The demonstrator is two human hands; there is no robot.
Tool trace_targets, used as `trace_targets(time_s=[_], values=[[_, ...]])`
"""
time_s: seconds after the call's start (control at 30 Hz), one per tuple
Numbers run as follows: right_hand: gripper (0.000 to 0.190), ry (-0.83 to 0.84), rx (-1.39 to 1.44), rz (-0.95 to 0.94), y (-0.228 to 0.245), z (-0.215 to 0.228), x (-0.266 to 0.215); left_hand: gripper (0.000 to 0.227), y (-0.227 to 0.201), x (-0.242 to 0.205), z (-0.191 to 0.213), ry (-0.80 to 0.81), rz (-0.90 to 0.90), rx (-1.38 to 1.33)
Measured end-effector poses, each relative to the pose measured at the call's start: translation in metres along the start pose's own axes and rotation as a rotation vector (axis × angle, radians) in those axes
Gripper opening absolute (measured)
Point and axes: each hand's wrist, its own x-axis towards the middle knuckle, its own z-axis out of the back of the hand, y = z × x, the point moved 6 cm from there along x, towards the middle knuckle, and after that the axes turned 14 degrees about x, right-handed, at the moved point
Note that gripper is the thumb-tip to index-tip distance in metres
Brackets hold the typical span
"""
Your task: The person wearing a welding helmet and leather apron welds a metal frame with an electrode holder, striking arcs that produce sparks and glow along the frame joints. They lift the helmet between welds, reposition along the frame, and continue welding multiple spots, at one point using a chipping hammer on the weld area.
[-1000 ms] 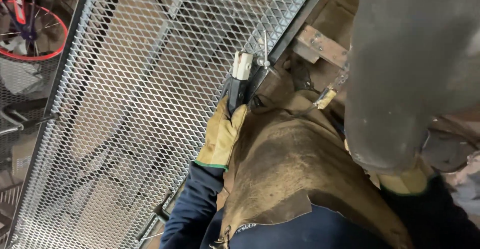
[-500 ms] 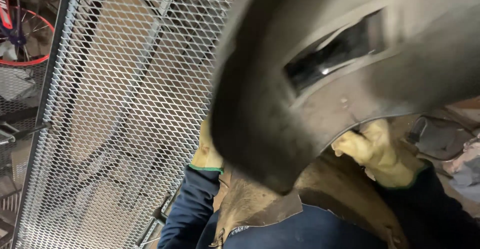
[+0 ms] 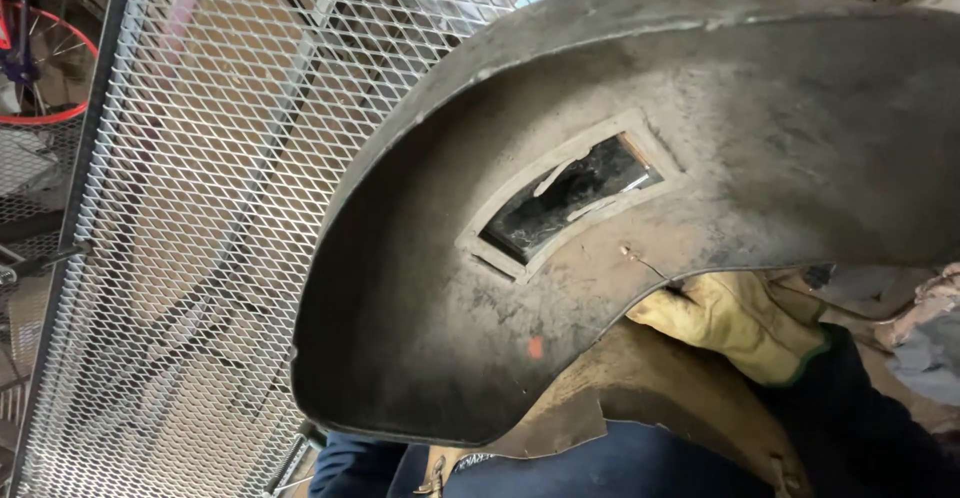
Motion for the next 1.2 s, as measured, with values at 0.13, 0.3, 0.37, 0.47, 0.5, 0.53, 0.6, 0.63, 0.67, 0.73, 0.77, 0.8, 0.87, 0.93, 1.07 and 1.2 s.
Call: trace_targets(time_s=[0.13,0.3,0.37,0.47,0.5,0.53,0.6,0.63,0.67,0.73,0.77,0.8,0.87,0.93,1.07,1.2], values=[[0.033,-0.016,-0.060,0.000,0.017,0.004,0.006,0.047,0.024,0.001,-0.010,-0.013,0.019,-0.010],[0.034,-0.020,-0.068,0.018,0.024,0.005,0.009,0.046,0.136,-0.035,-0.058,-0.025,0.042,-0.019],[0.035,-0.020,-0.071,0.020,0.023,0.004,0.007,0.046,0.144,-0.041,-0.059,-0.024,0.050,-0.022],[0.036,-0.019,-0.074,0.024,0.020,0.004,0.005,0.046,0.149,-0.047,-0.057,-0.023,0.062,-0.025],[0.037,-0.020,-0.075,0.026,0.019,0.003,0.004,0.045,0.150,-0.048,-0.056,-0.022,0.066,-0.026],[0.037,-0.020,-0.076,0.029,0.017,0.003,0.003,0.045,0.151,-0.050,-0.055,-0.021,0.070,-0.026],[0.038,-0.024,-0.078,0.034,0.012,0.004,0.000,0.045,0.153,-0.051,-0.053,-0.021,0.072,-0.026],[0.038,-0.025,-0.079,0.038,0.009,0.004,-0.001,0.045,0.155,-0.053,-0.052,-0.021,0.075,-0.026],[0.038,-0.026,-0.078,0.037,0.006,0.004,-0.002,0.045,0.156,-0.053,-0.050,-0.020,0.078,-0.026],[0.039,-0.028,-0.079,0.040,0.000,0.004,-0.004,0.045,0.157,-0.055,-0.047,-0.018,0.085,-0.026],[0.039,-0.029,-0.079,0.040,0.001,0.004,-0.005,0.044,0.158,-0.056,-0.046,-0.018,0.087,-0.027],[0.040,-0.030,-0.082,0.049,0.001,0.004,-0.005,0.044,0.158,-0.056,-0.044,-0.017,0.089,-0.028],[0.040,-0.031,-0.084,0.058,0.003,0.004,-0.005,0.044,0.119,-0.038,-0.032,-0.018,0.094,-0.029],[0.041,-0.034,-0.089,0.075,0.004,0.004,-0.005,0.044,0.037,-0.013,-0.003,-0.017,0.100,-0.031],[0.042,-0.042,-0.095,0.093,0.008,0.005,-0.004,0.043,0.000,-0.011,0.009,-0.014,0.106,-0.033],[0.043,-0.045,-0.102,0.120,0.013,0.006,-0.002,0.043,-0.010,-0.013,0.014,-0.014,0.116,-0.036]])
